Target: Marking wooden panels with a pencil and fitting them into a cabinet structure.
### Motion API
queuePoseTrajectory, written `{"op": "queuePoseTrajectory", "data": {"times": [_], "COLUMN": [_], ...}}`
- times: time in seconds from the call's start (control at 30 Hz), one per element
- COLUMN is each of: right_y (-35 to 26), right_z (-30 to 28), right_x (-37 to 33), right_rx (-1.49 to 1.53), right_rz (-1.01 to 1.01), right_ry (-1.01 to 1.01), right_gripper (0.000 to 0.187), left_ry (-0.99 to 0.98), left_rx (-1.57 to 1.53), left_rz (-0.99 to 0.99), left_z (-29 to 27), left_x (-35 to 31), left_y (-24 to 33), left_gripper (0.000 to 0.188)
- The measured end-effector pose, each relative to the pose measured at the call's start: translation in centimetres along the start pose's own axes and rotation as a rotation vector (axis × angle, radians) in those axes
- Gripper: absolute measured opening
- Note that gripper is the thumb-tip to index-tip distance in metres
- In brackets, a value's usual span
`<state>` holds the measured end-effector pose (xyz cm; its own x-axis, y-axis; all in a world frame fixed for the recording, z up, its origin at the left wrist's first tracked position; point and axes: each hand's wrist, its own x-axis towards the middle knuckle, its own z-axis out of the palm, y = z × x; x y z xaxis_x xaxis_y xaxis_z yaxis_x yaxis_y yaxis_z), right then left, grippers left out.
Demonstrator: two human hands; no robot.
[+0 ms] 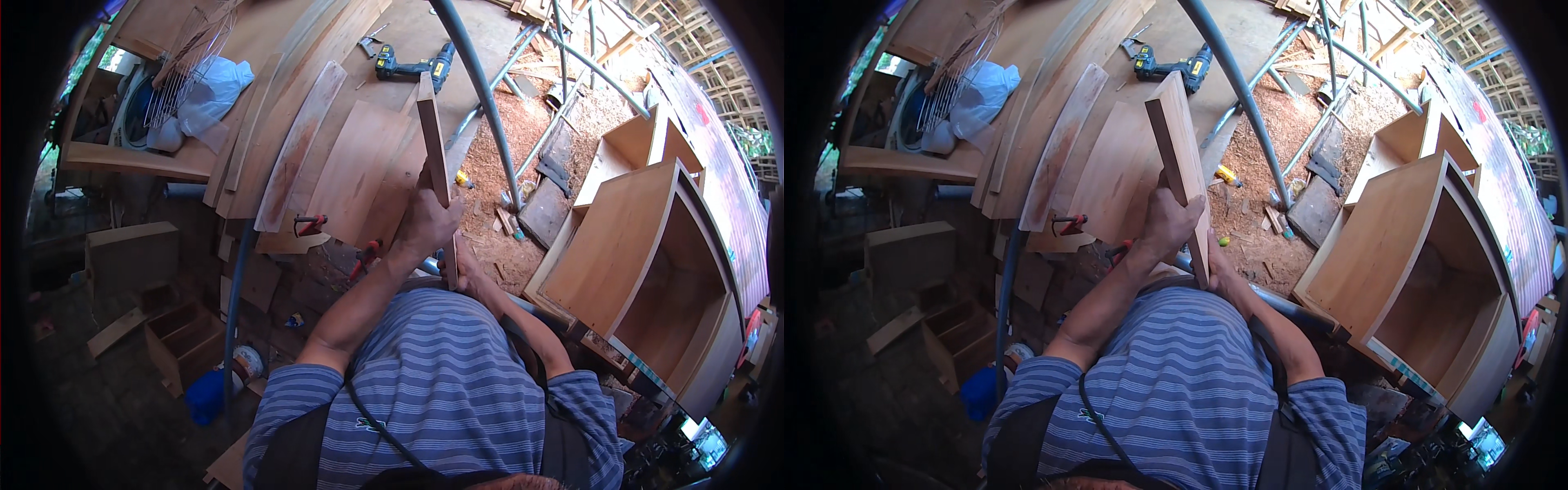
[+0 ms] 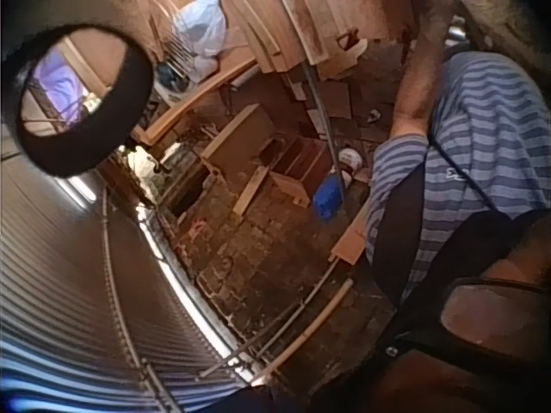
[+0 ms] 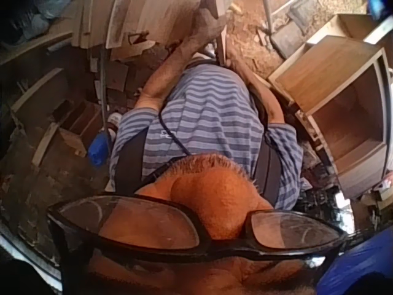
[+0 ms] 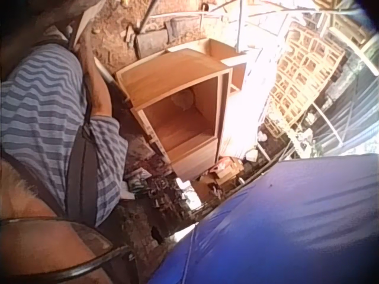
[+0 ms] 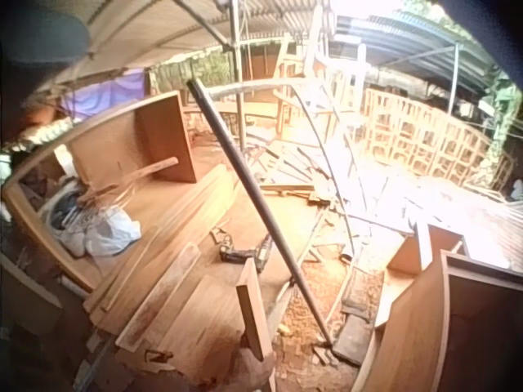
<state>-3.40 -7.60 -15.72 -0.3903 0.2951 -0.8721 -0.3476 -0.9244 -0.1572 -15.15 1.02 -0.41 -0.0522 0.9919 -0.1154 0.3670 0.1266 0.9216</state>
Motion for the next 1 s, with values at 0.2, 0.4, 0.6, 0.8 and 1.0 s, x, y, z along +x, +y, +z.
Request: {"op": "queuePoseTrajectory", "data": {"times": [0.2,0.4,0.6,0.8,1.0], "right_y": [0.3,0.5,0.6,0.6,0.7], "right_z": [-0.4,-0.7,-0.9,0.1,0.5], "right_x": [0.4,0.4,0.4,-0.5,-0.3], "right_rx": [0.009,-0.004,0.016,-0.006,-0.046], "right_rz": [0.056,0.054,0.075,0.08,0.097], "right_ry": [0.012,0.018,0.008,-0.005,0.043], "right_gripper": [0.073,0.067,0.065,0.065,0.067], "left_ry": [-0.038,0.013,-0.042,-0.021,-0.034], "left_rx": [0.006,0.042,0.027,0.08,-0.009], "left_rz": [-0.087,0.028,-0.07,-0.029,0.002], "left_z": [-0.1,0.3,-0.1,-0.3,-1.4], "left_x": [-0.3,-0.6,-0.6,-0.7,-1.1], "left_y": [0.9,-0.4,1.0,0.1,1.5], "left_gripper": [0.052,0.056,0.058,0.072,0.059]}}
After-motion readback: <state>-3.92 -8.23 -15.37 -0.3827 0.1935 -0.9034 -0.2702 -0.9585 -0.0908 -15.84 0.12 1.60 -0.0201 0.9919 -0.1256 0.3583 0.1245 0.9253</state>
